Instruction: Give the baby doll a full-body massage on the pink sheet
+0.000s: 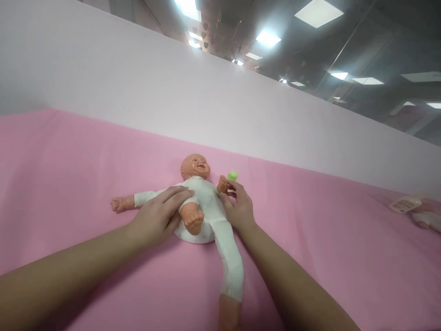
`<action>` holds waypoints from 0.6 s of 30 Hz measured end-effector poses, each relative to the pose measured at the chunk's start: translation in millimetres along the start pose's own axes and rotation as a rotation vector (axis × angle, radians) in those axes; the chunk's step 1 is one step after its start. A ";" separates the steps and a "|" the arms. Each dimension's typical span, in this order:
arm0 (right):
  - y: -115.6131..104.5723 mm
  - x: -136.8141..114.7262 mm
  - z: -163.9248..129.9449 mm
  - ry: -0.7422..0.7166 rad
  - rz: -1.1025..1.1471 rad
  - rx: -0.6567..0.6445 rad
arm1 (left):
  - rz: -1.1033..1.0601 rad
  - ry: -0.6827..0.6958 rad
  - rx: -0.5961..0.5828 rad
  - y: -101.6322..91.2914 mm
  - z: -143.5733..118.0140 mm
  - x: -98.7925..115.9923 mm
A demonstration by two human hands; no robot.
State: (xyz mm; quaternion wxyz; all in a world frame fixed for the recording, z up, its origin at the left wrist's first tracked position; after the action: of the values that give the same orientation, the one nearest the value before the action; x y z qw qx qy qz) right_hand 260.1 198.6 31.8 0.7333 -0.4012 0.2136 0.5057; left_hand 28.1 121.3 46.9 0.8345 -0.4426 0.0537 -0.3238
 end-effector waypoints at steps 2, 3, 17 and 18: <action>14.0 -11.8 -1.0 -0.125 -0.098 -0.122 | -0.009 -0.057 -0.076 7.7 4.2 -9.1; 20.1 -15.6 -1.8 -0.172 -0.140 -0.182 | -0.021 -0.077 -0.101 10.0 5.8 -12.1; 5.8 19.1 3.1 0.137 0.080 -0.107 | -0.117 0.216 0.012 -12.0 -4.1 25.4; -0.7 29.5 4.7 0.194 0.147 -0.053 | -0.117 0.258 0.030 -16.4 -6.5 33.9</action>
State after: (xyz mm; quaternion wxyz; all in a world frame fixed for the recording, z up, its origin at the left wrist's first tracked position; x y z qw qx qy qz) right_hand 272.0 219.2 13.7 0.6592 -0.4509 0.2989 0.5224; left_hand 44.1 90.2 62.4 0.8070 -0.3870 0.1301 -0.4268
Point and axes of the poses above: each hand's wrist, its own z-axis towards the middle knuckle, its own y-axis out of the palm, x = y × z, the point moved 8 cm from there along z, towards the middle knuckle, and after that the axes turned 12 degrees about z, right-handed, at the moved point
